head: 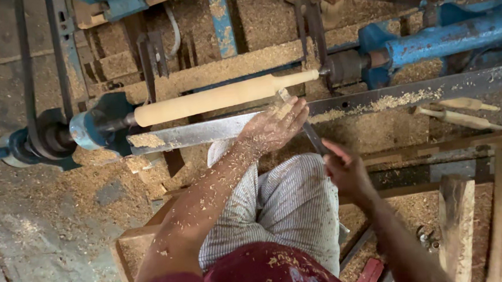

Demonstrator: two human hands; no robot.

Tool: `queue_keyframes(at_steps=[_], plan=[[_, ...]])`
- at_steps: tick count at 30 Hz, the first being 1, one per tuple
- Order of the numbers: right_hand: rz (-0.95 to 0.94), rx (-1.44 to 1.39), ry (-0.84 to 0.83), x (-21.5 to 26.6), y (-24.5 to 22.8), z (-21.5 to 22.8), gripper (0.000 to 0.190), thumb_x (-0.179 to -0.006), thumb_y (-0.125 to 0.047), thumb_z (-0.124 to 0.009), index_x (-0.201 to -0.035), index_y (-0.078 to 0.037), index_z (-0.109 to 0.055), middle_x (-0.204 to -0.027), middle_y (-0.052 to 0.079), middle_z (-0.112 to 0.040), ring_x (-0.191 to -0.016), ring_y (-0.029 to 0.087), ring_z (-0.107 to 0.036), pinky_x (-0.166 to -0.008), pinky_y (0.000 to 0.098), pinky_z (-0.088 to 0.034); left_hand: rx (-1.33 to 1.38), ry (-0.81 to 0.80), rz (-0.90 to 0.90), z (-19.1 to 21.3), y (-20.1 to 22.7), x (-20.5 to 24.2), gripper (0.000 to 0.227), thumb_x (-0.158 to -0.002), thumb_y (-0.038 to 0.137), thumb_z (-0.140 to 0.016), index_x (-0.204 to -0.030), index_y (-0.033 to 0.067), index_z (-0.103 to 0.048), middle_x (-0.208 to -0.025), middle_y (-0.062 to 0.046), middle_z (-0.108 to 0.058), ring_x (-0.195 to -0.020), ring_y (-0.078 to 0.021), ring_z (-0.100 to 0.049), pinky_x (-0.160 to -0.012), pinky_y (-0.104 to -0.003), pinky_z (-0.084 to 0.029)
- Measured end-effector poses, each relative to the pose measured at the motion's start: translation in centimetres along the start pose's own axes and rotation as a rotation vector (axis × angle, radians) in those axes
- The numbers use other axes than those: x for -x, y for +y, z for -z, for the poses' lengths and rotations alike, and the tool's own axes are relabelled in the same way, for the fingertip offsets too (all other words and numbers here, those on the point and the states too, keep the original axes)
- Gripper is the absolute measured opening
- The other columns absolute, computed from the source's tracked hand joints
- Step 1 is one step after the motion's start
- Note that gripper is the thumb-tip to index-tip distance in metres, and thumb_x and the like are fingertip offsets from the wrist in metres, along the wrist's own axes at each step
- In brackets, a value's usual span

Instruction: The person uses a chisel to shape a cylindrical wooden piece mounted on a rotating lathe. They repeatedly remove wood shavings, adjust the tool, and smooth the surface. The person also uses a marker to draw a line on the workpiece before continuing to carve.

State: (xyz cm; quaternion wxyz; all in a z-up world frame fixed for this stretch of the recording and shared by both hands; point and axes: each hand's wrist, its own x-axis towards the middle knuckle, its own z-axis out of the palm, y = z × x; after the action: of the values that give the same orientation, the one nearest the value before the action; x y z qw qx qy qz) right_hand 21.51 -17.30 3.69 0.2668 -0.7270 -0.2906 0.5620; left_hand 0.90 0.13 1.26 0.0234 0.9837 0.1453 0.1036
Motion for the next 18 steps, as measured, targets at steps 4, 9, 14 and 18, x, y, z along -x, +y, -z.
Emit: queue_keyframes(at_steps=[4, 9, 14, 18], plan=[[-0.132, -0.13, 0.056, 1.9, -1.0, -3.0, 0.051, -0.1, -0.011, -0.05, -0.151, -0.012, -0.049, -0.071, 0.002, -0.063, -0.053, 0.009, -0.05, -0.043, 0.0269, -0.044, -0.074, 0.054, 0.0, 0.3, -0.1, 0.3, 0.046, -0.106, 0.026, -0.047, -0.144, 0.0029, -0.058, -0.153, -0.015, -0.054, -0.145, -0.0316, -0.048, -0.118, -0.045, -0.042], [-0.046, -0.307, 0.152, 3.6, -1.8, -7.6, 0.051, -0.101, -0.012, -0.047, -0.152, -0.007, -0.047, -0.068, 0.001, -0.06, -0.052, 0.009, -0.048, -0.042, 0.0262, -0.041, -0.045, 0.05, -0.021, 0.3, -0.1, 0.0, 0.049, -0.102, 0.027, -0.047, -0.145, 0.0046, -0.059, -0.154, -0.012, -0.054, -0.147, -0.03, -0.047, -0.122, -0.044, -0.041], [-0.047, -0.233, 0.142, 3.7, -2.4, -7.0, 0.054, -0.101, -0.01, -0.047, -0.154, -0.005, -0.045, -0.066, 0.003, -0.057, -0.052, 0.009, -0.047, -0.043, 0.0275, -0.04, -0.082, 0.023, -0.033, -0.8, -0.2, 0.1, 0.048, -0.105, 0.026, -0.047, -0.147, 0.0046, -0.056, -0.156, -0.013, -0.053, -0.146, -0.0306, -0.046, -0.121, -0.046, -0.038], [-0.036, 0.034, 0.064, 1.9, -1.3, -1.8, 0.051, -0.098, -0.011, -0.051, -0.149, -0.01, -0.051, -0.067, 0.002, -0.061, -0.05, 0.009, -0.048, -0.043, 0.0293, -0.042, -0.089, -0.075, -0.038, -2.7, -0.3, 0.6, 0.05, -0.107, 0.025, -0.045, -0.152, 0.0037, -0.05, -0.158, -0.018, -0.048, -0.146, -0.0352, -0.041, -0.12, -0.05, -0.033]])
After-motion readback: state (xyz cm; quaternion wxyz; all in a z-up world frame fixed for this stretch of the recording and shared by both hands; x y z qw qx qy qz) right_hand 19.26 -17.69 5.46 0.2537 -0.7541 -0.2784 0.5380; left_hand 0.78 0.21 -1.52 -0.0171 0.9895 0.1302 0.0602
